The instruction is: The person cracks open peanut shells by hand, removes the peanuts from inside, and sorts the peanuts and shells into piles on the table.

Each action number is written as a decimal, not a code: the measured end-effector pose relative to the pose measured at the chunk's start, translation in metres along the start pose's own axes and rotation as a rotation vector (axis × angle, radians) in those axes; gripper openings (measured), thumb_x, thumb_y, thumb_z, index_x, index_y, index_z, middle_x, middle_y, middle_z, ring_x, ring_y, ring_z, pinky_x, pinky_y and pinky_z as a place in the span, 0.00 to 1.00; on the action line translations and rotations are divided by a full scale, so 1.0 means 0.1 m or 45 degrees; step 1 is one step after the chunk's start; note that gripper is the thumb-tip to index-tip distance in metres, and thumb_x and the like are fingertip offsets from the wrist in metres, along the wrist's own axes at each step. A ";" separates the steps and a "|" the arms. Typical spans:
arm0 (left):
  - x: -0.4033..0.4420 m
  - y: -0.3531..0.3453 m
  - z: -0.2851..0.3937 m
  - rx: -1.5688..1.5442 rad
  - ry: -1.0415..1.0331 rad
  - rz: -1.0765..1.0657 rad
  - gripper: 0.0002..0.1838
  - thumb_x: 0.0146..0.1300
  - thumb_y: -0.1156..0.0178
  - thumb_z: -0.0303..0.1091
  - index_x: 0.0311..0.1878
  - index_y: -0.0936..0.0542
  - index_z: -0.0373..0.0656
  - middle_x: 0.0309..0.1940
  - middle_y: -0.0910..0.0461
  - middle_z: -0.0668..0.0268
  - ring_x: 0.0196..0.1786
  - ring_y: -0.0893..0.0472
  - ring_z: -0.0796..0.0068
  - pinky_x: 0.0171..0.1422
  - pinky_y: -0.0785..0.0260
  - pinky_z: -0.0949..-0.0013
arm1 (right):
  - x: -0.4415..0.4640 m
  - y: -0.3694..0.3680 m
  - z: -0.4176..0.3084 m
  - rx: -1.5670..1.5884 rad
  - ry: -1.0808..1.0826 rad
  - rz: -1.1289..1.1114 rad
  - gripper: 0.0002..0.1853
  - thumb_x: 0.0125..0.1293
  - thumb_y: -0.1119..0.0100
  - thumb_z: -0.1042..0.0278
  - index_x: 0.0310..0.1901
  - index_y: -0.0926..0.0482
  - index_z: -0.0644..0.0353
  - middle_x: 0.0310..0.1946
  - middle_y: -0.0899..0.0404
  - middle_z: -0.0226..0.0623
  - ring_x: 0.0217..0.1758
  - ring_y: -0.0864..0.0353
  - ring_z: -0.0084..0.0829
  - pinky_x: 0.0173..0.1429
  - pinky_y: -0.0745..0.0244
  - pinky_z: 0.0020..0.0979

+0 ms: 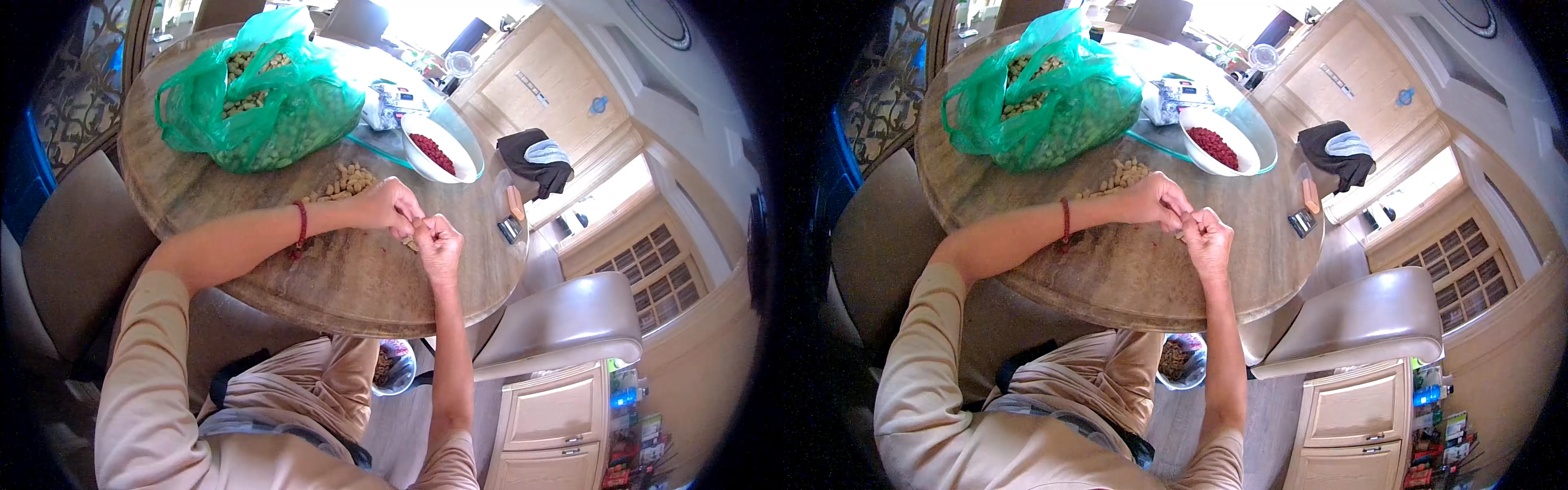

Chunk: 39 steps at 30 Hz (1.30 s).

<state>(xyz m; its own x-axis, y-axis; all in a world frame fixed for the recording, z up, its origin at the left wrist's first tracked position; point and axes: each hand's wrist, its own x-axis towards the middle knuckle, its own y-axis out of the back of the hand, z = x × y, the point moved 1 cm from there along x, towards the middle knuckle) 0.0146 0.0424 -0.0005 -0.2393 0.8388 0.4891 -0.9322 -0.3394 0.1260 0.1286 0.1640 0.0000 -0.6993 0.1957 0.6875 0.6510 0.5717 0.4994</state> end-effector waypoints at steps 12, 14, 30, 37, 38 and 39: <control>-0.05 -0.10 0.05 -0.202 0.216 0.360 0.09 0.48 0.34 0.24 0.33 0.20 0.29 0.25 0.20 0.59 0.22 0.21 0.74 0.26 0.25 0.74 | 0.00 0.04 0.06 0.419 -0.225 -0.088 0.11 0.62 0.43 0.68 0.24 0.26 0.61 0.17 0.35 0.17 0.21 0.42 0.10 0.24 0.46 0.17; -0.05 -0.12 0.06 -0.335 0.289 0.412 0.10 0.49 0.35 0.24 0.34 0.22 0.29 0.26 0.21 0.59 0.25 0.20 0.73 0.28 0.25 0.73 | 0.00 0.04 0.03 0.503 -0.273 -0.088 0.10 0.62 0.43 0.67 0.25 0.26 0.60 0.17 0.35 0.17 0.20 0.43 0.10 0.23 0.47 0.17; -0.07 -0.24 -0.14 -0.896 0.269 0.520 0.08 0.56 0.40 0.24 0.39 0.25 0.36 0.35 0.22 0.60 0.36 0.20 0.70 0.43 0.23 0.66 | -0.01 0.03 0.06 0.495 -0.206 0.152 0.08 0.62 0.42 0.68 0.31 0.22 0.64 0.23 0.29 0.19 0.25 0.39 0.10 0.30 0.40 0.15; -0.06 -0.21 -0.10 -0.994 0.248 0.408 0.07 0.58 0.42 0.25 0.40 0.26 0.38 0.36 0.22 0.61 0.38 0.20 0.69 0.45 0.23 0.65 | 0.01 0.07 0.00 0.674 -0.331 0.109 0.10 0.63 0.43 0.65 0.35 0.21 0.64 0.22 0.27 0.20 0.22 0.39 0.09 0.26 0.42 0.15; -0.05 -0.20 -0.10 -1.008 0.234 0.380 0.08 0.58 0.42 0.25 0.40 0.26 0.37 0.36 0.22 0.61 0.38 0.20 0.69 0.45 0.23 0.65 | 0.01 0.08 -0.02 0.689 -0.390 0.081 0.10 0.64 0.44 0.64 0.35 0.21 0.64 0.22 0.27 0.20 0.22 0.39 0.09 0.25 0.43 0.16; -0.05 -0.18 -0.10 -1.007 0.236 0.380 0.08 0.58 0.42 0.25 0.40 0.26 0.37 0.36 0.22 0.61 0.38 0.20 0.69 0.45 0.23 0.65 | 0.01 0.09 -0.02 0.690 -0.391 0.081 0.10 0.64 0.44 0.64 0.35 0.21 0.64 0.22 0.27 0.20 0.22 0.39 0.09 0.25 0.43 0.16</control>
<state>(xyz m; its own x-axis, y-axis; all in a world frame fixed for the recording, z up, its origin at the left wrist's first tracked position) 0.0303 0.0487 -0.0138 -0.4807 0.8408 0.2488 -0.7218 -0.2184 -0.6567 0.1339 0.1679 0.0061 -0.7693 0.4167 0.4843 0.5081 0.8586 0.0684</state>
